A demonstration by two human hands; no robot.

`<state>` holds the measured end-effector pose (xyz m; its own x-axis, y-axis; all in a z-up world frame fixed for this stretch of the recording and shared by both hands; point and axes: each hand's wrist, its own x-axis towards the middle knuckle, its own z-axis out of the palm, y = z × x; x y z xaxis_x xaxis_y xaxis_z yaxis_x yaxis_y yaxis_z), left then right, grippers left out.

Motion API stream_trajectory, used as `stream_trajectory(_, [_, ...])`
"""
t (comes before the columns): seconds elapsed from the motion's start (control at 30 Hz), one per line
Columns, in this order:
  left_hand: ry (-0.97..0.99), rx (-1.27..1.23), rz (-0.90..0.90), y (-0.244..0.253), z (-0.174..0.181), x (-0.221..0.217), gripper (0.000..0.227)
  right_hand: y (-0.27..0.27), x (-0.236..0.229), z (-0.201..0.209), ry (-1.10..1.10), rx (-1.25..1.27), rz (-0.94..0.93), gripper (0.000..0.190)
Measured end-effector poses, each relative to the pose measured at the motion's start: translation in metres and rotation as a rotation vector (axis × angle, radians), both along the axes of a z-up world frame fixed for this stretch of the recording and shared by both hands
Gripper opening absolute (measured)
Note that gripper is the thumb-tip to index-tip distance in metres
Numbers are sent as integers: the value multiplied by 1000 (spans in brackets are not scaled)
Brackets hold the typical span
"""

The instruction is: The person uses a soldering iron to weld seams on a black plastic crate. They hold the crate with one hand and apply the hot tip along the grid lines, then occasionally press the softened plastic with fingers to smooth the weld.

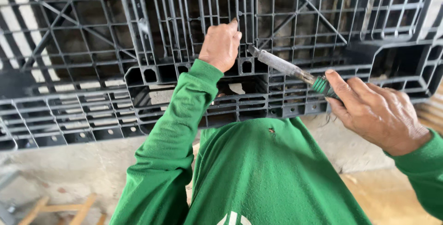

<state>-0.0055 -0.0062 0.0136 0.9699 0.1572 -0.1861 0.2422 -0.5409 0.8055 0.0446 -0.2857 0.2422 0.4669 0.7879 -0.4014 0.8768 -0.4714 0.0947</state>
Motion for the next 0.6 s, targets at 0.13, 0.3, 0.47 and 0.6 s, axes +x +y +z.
stream_trajectory(0.13, [95, 46, -10, -9, 1, 2, 41, -4, 13, -2, 7, 32, 45, 61])
stream_trajectory(0.3, [3, 59, 64, -21, -3, -6, 37, -21, 31, -11, 79, -21, 104, 64])
stream_trajectory(0.47, [-57, -9, 131, -37, -1, -17, 45, -38, 40, -18, 122, 56, 137, 64])
stream_trajectory(0.6, [-81, -50, 44, -36, 8, -25, 64, -40, 47, -21, 125, 57, 156, 66])
